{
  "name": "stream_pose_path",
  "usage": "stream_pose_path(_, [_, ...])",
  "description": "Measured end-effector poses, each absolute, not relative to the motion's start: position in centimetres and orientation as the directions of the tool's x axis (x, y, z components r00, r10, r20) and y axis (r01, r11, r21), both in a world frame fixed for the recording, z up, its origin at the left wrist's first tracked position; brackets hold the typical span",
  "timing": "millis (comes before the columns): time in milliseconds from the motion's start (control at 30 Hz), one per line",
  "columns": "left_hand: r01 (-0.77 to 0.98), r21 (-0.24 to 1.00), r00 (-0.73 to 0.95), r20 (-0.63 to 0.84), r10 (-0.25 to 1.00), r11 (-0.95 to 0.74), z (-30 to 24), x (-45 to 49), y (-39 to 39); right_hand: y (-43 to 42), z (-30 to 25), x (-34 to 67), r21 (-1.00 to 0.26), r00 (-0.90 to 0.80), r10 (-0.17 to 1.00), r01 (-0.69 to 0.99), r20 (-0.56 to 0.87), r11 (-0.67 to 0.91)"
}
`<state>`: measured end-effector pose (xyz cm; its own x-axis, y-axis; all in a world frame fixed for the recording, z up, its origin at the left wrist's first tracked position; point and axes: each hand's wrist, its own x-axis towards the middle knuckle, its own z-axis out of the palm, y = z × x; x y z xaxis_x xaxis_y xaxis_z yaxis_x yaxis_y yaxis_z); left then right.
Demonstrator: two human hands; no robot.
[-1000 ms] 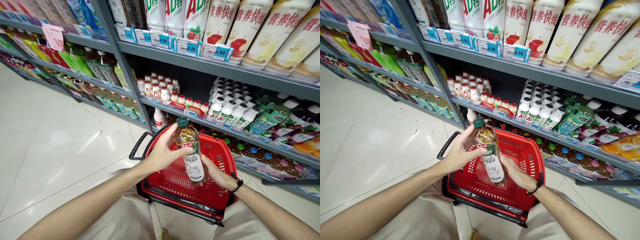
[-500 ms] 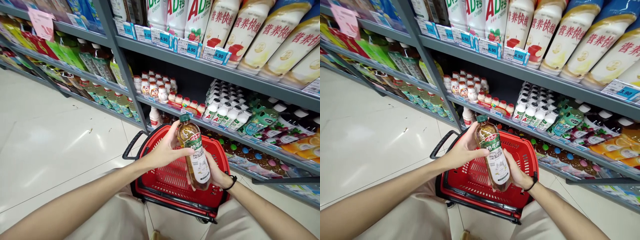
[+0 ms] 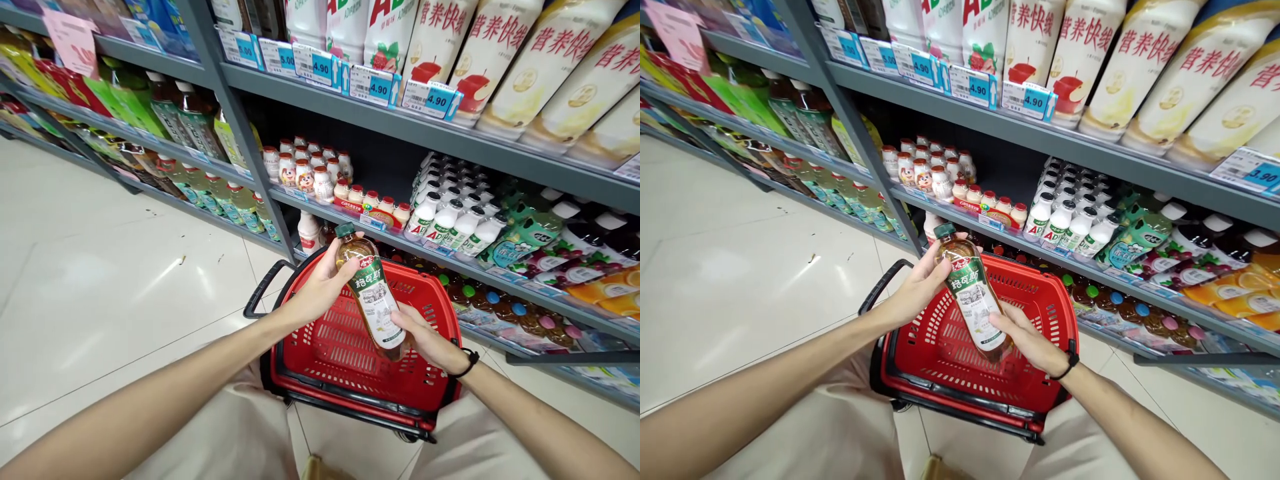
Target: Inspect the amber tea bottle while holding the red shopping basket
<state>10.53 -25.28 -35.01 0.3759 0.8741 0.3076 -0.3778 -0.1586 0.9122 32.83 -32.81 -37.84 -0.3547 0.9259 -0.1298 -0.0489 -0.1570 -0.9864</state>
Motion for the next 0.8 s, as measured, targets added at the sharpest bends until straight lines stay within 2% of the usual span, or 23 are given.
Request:
stream_pose_path(267, [-0.39,0.914,0.358,0.259,0.897,-0.109,-35.1,10.8,-24.8,-33.0,-37.9,32.5,-0.985,-0.435,0.884,0.057,-0.173,-0.164])
stream_pose_path(667, [-0.389,0.919,0.331,0.202,0.922,-0.062,-36.3,11.0,-24.1,-33.2,-37.6,32.1,-0.982,-0.392,0.91,0.177,-0.137,-0.072])
stream_pose_path(800, [-0.369,0.927,0.33,0.194,0.924,-0.063,-36.4,10.9,-24.1,-33.4,-37.6,32.1,-0.981,-0.388,0.909,0.17,-0.153,-0.093])
